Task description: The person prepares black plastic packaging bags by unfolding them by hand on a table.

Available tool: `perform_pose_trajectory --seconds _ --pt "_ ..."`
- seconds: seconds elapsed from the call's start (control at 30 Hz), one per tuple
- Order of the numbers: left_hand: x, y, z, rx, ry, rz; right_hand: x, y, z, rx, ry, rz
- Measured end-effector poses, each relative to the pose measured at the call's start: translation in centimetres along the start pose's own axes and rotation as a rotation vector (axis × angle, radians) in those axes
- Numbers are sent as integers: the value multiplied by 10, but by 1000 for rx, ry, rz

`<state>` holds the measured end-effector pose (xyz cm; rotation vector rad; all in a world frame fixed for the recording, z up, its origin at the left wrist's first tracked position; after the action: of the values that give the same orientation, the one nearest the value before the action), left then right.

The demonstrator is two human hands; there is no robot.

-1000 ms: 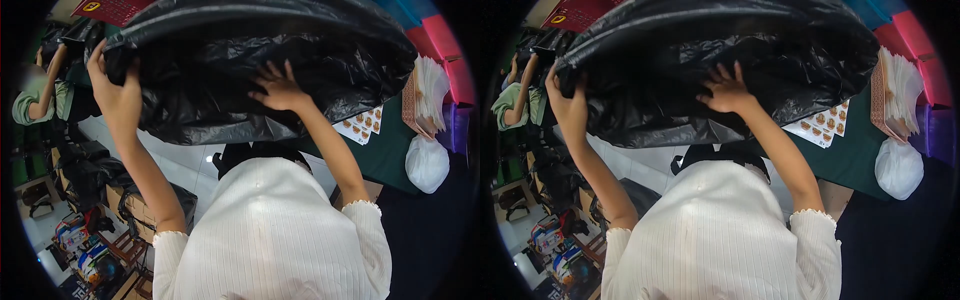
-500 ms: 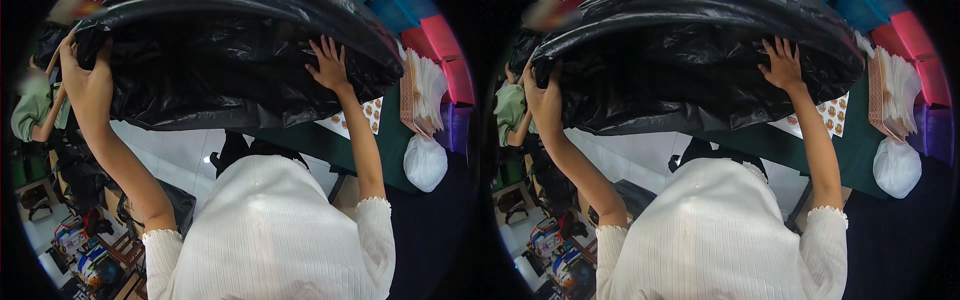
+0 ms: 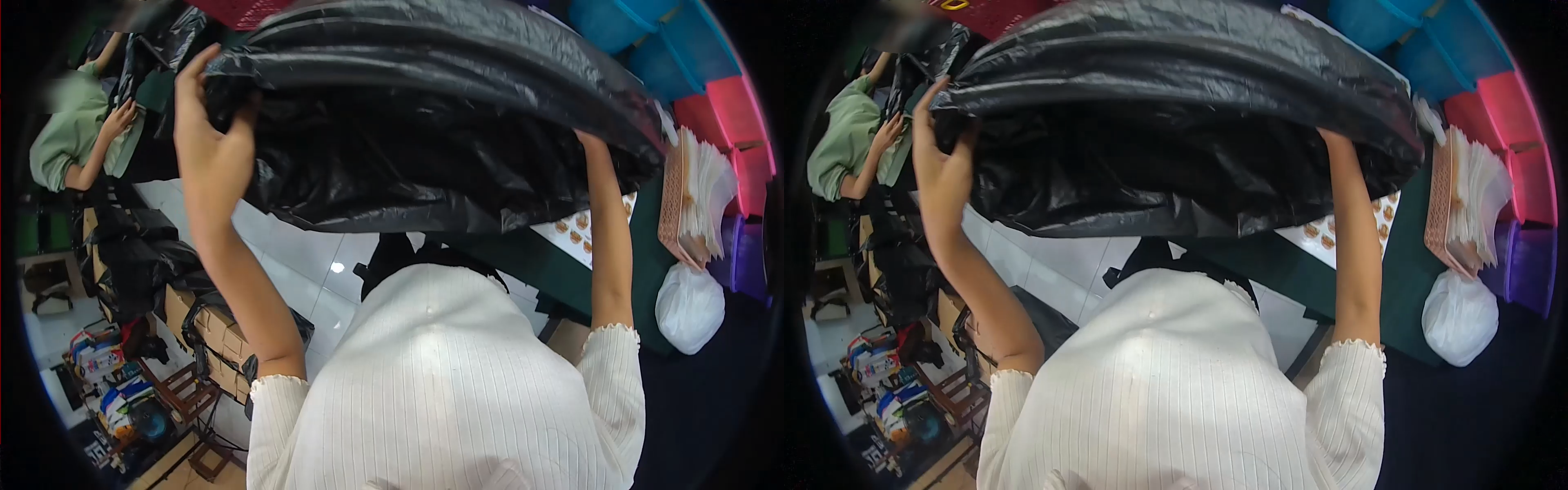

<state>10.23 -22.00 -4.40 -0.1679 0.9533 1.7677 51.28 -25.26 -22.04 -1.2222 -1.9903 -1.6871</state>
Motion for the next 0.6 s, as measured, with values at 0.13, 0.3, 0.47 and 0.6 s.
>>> perform_pose_trajectory --seconds 0.13,0.3,0.47,0.6 --pt "2 7 -22 -79 109 58 38 -27 -64 415 92 -312" --pt "21 15 -80 -211 263 39 112 8 -184 435 45 -39" --pt "34 15 -133 -330 474 -6 11 57 -214 -355 -125 304" --pt "44 15 -157 -332 587 -117 -21 53 -170 -599 -145 336"
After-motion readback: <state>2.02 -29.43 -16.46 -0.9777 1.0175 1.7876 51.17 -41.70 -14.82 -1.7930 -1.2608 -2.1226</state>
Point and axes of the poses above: each hand's wrist, its own z-axis towards the middle knuckle, its own y-axis out of the back of the hand, x = y × z, the point moved 3 cm from there along z, towards the middle knuckle, and after that the axes turned 15 degrees about -y, right-handed, at the moved point
